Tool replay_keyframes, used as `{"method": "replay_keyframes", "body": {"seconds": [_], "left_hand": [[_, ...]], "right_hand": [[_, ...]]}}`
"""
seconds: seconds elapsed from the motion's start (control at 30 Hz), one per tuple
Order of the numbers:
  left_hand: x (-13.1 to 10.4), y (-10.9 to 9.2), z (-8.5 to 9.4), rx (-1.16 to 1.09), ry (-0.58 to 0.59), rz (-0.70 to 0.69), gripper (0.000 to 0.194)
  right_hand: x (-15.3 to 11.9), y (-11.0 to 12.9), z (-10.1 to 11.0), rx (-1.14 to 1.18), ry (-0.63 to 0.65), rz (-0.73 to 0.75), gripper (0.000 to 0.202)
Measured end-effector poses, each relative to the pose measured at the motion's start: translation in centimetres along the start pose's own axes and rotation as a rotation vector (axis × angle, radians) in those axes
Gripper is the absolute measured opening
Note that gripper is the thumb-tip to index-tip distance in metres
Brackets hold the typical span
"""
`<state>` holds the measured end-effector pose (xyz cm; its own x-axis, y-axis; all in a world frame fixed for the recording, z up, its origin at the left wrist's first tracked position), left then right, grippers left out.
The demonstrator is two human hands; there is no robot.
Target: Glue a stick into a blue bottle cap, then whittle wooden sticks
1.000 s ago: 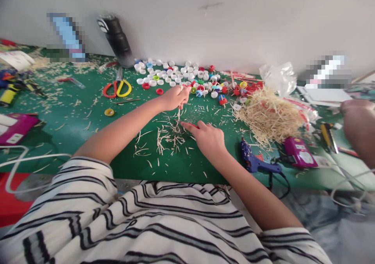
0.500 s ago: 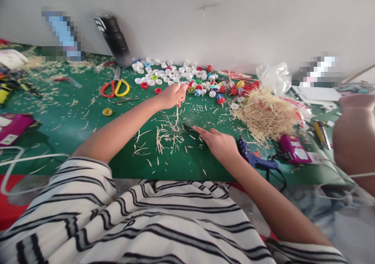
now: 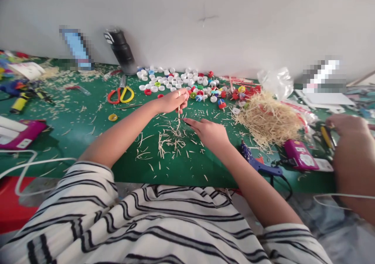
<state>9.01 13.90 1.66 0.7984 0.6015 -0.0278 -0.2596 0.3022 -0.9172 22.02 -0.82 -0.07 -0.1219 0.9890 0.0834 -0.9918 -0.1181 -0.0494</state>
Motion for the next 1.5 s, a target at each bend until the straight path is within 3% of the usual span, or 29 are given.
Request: {"method": "replay_keyframes", "body": {"seconds": [0.17, 0.57, 0.97, 1.33, 1.5], "left_hand": [[-0.6, -0.6, -0.1, 0.010, 0.036, 0.005, 0.013], [-0.3, 0.2, 0.6, -0.019, -0.050, -0.016, 0.014], [0.3, 0.4, -0.2, -0.018, -0.043, -0.092, 0.013], [0.2, 0.6, 0.2, -0.026, -0.067, -0.061, 0.013], [0.0, 0.2, -0.1, -0.007, -0.110, -0.137, 0.009]], "right_hand": [[0.7, 0.0, -0.7, 0.135, 0.041, -0.026, 0.048], [-2.0, -0.2, -2.0, 0.361, 0.066, -0.128, 0.050], [-0.7, 1.3, -1.0, 0.254, 0.077, -0.102, 0.050], [-3.3, 0.6, -2.3, 0.185, 0.122, -0.133, 0.048], [-3.0, 0.3, -2.2, 0.262, 0.132, -0.103, 0.048]]}}
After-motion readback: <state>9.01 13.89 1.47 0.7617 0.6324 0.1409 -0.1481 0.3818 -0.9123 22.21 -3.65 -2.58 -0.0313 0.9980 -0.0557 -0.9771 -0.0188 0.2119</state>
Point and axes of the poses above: each hand's wrist, its own x-axis towards the middle knuckle, its own z-axis out of the back of the hand, y = z × x, the point moved 5 cm from there along x, towards the middle knuckle, and after that the axes turned 7 degrees about -x, right-handed, at the moved point
